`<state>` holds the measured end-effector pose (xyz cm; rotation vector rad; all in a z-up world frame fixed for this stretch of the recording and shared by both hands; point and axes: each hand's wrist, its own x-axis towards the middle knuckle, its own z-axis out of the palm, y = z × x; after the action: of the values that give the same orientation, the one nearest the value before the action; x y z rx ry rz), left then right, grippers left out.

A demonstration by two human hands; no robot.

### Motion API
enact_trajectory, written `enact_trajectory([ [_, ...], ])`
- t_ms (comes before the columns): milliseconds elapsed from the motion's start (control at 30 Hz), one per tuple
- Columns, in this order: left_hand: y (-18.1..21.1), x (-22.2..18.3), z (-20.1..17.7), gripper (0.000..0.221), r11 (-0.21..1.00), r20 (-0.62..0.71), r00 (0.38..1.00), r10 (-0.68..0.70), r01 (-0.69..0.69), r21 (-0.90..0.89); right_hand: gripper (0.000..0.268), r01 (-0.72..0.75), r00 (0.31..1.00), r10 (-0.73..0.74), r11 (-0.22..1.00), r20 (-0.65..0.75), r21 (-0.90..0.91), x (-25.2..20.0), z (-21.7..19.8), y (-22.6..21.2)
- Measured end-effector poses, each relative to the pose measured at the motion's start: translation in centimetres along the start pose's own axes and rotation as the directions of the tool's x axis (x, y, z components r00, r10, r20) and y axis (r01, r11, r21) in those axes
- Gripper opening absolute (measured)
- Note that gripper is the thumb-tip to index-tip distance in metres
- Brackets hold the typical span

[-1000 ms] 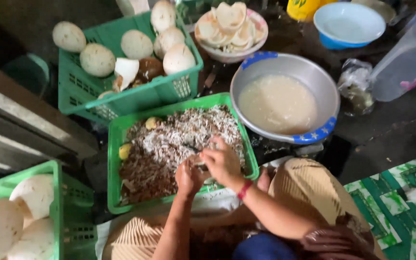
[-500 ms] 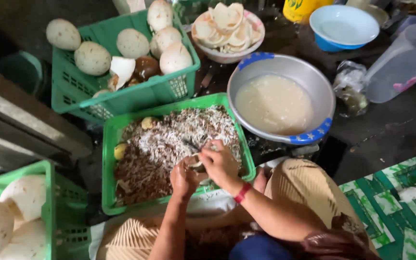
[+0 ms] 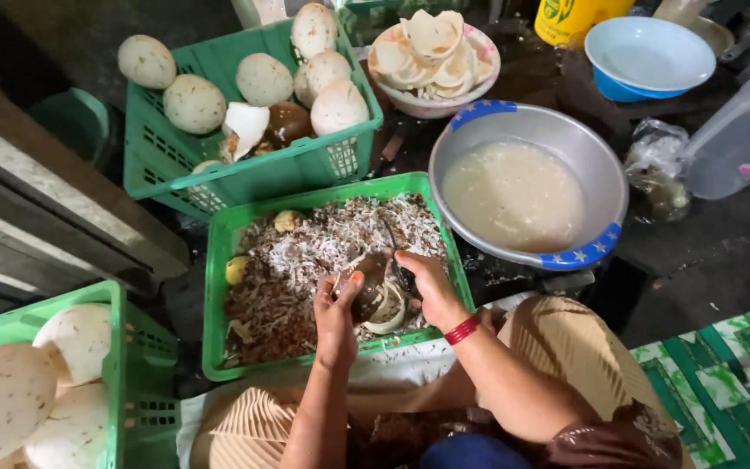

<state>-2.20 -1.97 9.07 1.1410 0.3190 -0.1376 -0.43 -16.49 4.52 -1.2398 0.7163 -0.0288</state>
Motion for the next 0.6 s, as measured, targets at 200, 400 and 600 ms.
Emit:
enact_trajectory([
  [200, 0.0, -1.7, 0.0, 0.039, 0.900, -0.019, 0.997, 0.077, -0.062, 0.432, 0.036, -0.046, 0.983, 0.034, 0.997, 0.178, 0.065, -6.0, 0.8, -3.5],
  [400, 0.5, -1.7, -0.8, 0.098, 0.405, 0.134, 0.990, -0.034, -0.109, 0.908, 0.032, -0.038, 0.985, 0.028, 0.998, 0.170, 0.056, -7.2, 0.6, -4.9],
  [600, -3.7, 0.7, -0.4, 0.074, 0.268, 0.044, 0.997, -0.063, -0.025, 0.963, 0.033, 0.066, 0.995, -0.053, 0.987, 0.087, -0.149, -2.6, -0.7, -2.7],
])
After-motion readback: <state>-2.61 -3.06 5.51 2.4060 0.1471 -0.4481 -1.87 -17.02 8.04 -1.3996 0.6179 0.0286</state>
